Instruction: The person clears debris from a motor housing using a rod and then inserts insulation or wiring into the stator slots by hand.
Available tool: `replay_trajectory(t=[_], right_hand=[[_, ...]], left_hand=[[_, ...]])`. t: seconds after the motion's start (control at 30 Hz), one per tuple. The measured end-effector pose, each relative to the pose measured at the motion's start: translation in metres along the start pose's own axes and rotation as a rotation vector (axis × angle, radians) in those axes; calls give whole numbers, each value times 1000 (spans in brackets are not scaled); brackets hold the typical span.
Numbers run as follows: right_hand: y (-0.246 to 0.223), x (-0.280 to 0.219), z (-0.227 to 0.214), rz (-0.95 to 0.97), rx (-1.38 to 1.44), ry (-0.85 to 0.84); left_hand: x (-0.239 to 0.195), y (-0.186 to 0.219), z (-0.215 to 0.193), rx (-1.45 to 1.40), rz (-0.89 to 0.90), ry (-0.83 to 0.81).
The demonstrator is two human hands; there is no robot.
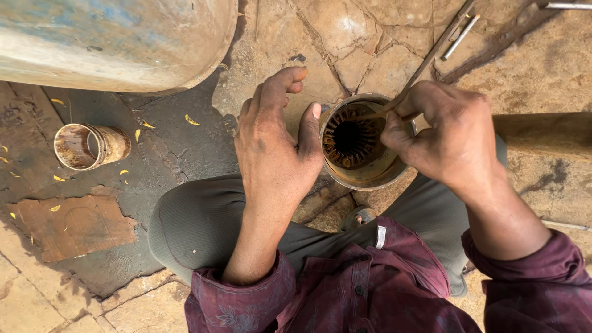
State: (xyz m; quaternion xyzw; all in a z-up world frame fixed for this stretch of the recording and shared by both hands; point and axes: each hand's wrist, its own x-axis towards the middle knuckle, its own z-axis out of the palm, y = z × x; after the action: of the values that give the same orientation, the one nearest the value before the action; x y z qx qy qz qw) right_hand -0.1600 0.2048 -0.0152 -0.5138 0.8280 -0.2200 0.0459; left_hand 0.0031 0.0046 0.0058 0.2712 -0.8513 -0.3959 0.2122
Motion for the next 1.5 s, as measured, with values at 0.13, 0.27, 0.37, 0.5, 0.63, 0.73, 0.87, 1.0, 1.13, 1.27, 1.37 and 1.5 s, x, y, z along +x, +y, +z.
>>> replay_trajectory(t=[0.13,0.27,0.37,0.5,0.63,0.73,0.87,1.0,1.13,1.27,1.37,1.5], right_hand=[[-12,3,6,-21,6,-9],[-22,11,7,33,46,-15],[-23,9,10,25,25,-30],[-21,1,11,4,74,0],[-27,15,19,-25,-26,-117],[-39,30,27,92,-45,-374],[-43,24,7,-116,36,-70],[-23,3,-19,131,-21,-24],[-16,-2,-7,61,-23,-32],[-23,-5,4,103,-4,-1],[-27,-3,0,95,-25,13],[-32,-1,-5,102,12,56]], left_hand=[[-1,1,-2,0,-17,-2],[-1,2,-4,-5,-17,-1],[-2,0,-6,-11,-7,6],[-4,0,-4,-10,-6,9],[-2,-1,-3,-18,-1,9],[-1,-1,-2,-27,-18,-9],[0,-1,-3,-15,-14,-10],[-3,1,-2,-16,-19,-40],[-1,4,1,-56,6,-21],[-4,5,3,-65,21,-28],[-5,5,3,-69,11,-33],[-6,6,2,-43,36,-6]])
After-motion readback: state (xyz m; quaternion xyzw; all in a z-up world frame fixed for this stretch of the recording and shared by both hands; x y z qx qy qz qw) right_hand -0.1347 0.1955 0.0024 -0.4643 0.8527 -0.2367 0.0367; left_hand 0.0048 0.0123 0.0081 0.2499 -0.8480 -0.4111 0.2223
